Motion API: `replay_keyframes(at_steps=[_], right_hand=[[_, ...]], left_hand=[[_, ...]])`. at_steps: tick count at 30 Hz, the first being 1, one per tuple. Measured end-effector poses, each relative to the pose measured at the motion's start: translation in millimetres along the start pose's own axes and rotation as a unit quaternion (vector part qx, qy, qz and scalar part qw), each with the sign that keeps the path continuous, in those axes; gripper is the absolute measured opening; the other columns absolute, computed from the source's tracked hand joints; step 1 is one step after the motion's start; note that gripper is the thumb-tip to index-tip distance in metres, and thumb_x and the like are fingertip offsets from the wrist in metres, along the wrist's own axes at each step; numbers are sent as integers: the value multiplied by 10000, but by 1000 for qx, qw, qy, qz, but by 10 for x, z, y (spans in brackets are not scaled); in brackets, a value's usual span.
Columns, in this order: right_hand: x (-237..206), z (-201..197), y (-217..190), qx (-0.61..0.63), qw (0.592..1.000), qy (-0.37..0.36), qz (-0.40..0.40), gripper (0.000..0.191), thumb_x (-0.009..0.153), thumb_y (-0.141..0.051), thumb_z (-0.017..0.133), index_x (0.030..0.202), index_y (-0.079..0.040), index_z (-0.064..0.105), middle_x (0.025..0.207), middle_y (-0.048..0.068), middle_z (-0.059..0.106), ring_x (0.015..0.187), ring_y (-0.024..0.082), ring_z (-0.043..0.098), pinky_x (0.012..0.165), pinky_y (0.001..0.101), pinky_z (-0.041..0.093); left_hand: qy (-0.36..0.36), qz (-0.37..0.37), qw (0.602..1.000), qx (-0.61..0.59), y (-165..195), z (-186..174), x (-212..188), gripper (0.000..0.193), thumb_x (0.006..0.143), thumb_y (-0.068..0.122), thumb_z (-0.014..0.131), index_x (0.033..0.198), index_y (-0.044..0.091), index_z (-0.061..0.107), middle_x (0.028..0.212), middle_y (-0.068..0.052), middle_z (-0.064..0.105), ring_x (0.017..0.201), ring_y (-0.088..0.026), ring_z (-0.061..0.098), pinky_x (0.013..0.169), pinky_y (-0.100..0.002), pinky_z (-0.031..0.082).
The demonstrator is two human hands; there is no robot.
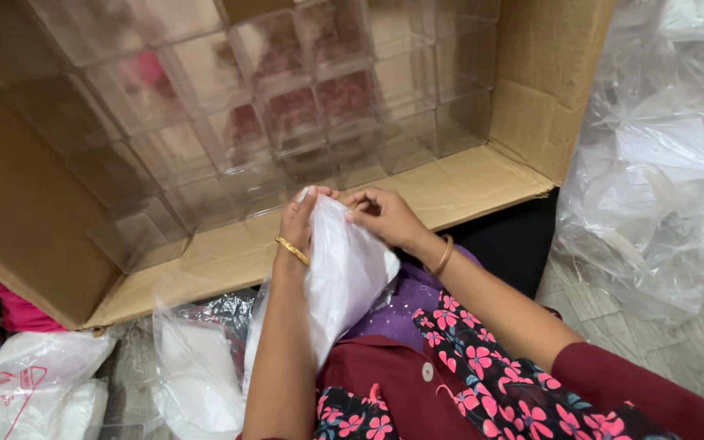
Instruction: The person sits on the floor and removes clear plastic boxes one at a time from a white plastic bag, stacking and arranging them inside a large cardboard box. They occasionally reposition boxes already placed in the box to fit new ones.
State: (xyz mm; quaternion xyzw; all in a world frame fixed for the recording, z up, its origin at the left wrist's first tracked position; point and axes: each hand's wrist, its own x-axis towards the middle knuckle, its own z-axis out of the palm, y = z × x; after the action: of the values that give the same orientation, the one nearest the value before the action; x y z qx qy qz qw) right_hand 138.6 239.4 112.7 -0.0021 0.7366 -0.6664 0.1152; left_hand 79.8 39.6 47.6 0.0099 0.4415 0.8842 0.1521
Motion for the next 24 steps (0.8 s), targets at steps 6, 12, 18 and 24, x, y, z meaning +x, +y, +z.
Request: replay_keyframes(at_steps=[6,12,18,24], right_hand=[[98,-185,233,18,998,19,-58,130,936,-127,718,1003,-19,739,833,-8,692,683,50,568,596,222,464],[296,-170,427,0,994,78,-83,148,991,-129,618,1070,-8,652,885,47,752,785,103,702,705,251,586],[401,-288,416,165,986,-7,-16,270,1048,-240,563,1189,-15,611,1074,94,746,989,136,693,849,280,558],[339,-281,465,126,990,-45,-50,279,1045,-189,566,1221,19,625,1068,86,719,1007,149,678,911,288,560]], left_hand=[[-14,-16,990,139,4,42,-53,293,860,215,784,1098,51,738,969,-39,760,850,-124,703,776,-282,571],[58,57,984,161,-107,-34,39,249,907,208,838,934,45,651,779,28,602,662,-95,515,590,-293,424],[76,36,974,209,112,-125,-40,224,888,238,796,1013,59,747,845,12,698,742,-106,603,672,-267,490],[226,325,773,495,949,-663,-47,421,785,41,836,1178,83,692,1200,-105,706,1129,-235,658,1013,-367,497]])
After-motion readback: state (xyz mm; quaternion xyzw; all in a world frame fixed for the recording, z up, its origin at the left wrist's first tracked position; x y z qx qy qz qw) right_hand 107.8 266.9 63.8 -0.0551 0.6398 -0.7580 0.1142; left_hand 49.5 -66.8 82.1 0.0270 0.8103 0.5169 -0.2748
